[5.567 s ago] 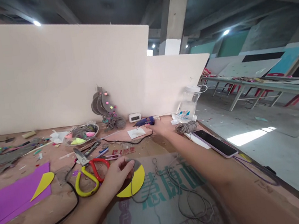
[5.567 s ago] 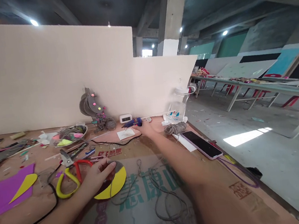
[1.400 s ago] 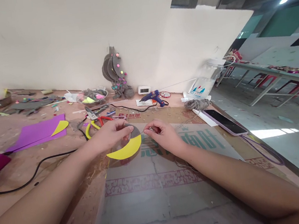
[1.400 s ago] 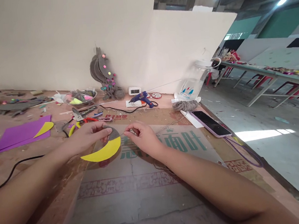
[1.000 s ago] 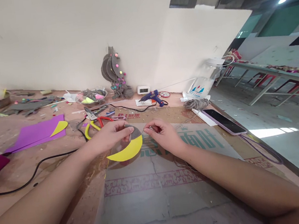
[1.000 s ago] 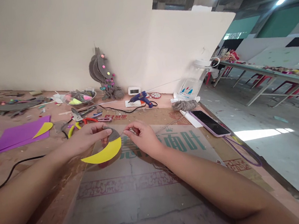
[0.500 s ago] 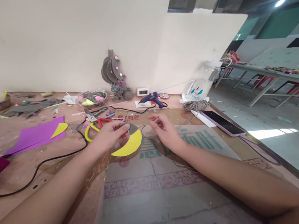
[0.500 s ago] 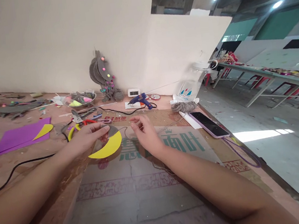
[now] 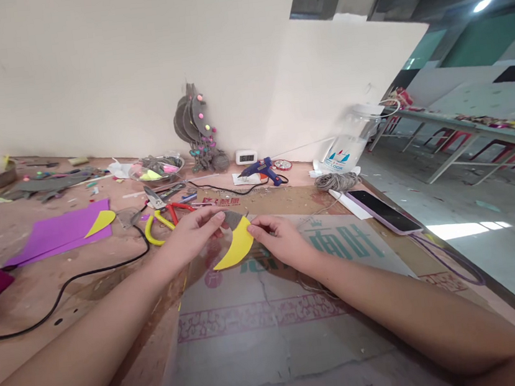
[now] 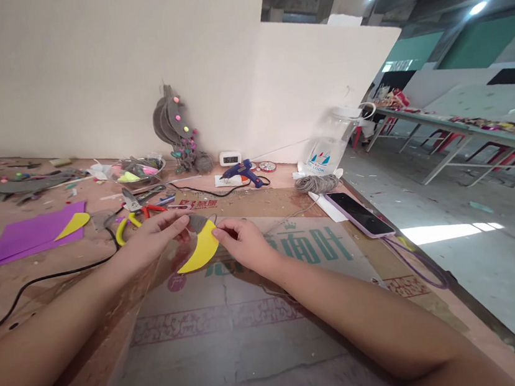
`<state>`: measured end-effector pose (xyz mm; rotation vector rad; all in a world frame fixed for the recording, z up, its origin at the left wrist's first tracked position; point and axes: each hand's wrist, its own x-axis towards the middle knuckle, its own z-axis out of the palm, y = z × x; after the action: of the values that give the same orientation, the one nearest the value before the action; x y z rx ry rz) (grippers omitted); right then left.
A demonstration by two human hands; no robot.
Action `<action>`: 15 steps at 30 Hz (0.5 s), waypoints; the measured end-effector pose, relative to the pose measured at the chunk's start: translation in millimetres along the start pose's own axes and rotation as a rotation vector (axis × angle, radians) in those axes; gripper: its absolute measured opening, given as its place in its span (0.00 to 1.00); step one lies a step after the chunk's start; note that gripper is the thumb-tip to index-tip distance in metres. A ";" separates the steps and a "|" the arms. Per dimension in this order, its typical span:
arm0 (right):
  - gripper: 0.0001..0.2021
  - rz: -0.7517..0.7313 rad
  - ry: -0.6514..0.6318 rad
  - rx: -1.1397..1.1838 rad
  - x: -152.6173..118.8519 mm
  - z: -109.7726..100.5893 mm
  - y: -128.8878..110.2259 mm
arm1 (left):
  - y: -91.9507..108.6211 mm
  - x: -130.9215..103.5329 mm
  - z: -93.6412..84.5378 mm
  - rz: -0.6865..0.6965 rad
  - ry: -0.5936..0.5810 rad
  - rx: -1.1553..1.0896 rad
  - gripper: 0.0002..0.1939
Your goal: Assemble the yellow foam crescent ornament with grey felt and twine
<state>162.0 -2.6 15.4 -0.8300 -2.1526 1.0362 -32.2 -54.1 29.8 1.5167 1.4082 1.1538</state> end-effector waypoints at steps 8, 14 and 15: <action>0.13 0.003 0.006 0.020 -0.6 -1.2 -0.8 | 5.3 -5.1 -0.9 -0.051 -0.012 0.126 0.17; 0.14 0.092 -0.046 0.298 0.5 0.9 2.9 | 4.8 -7.8 3.5 -0.056 -0.044 0.072 0.16; 0.15 0.119 -0.044 0.338 0.8 1.6 3.4 | 5.7 -9.2 5.1 -0.062 -0.028 0.056 0.16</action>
<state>161.3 -1.0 12.0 -0.7839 -1.9050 1.4416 -25.4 -63.6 32.4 1.5115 1.4696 1.0592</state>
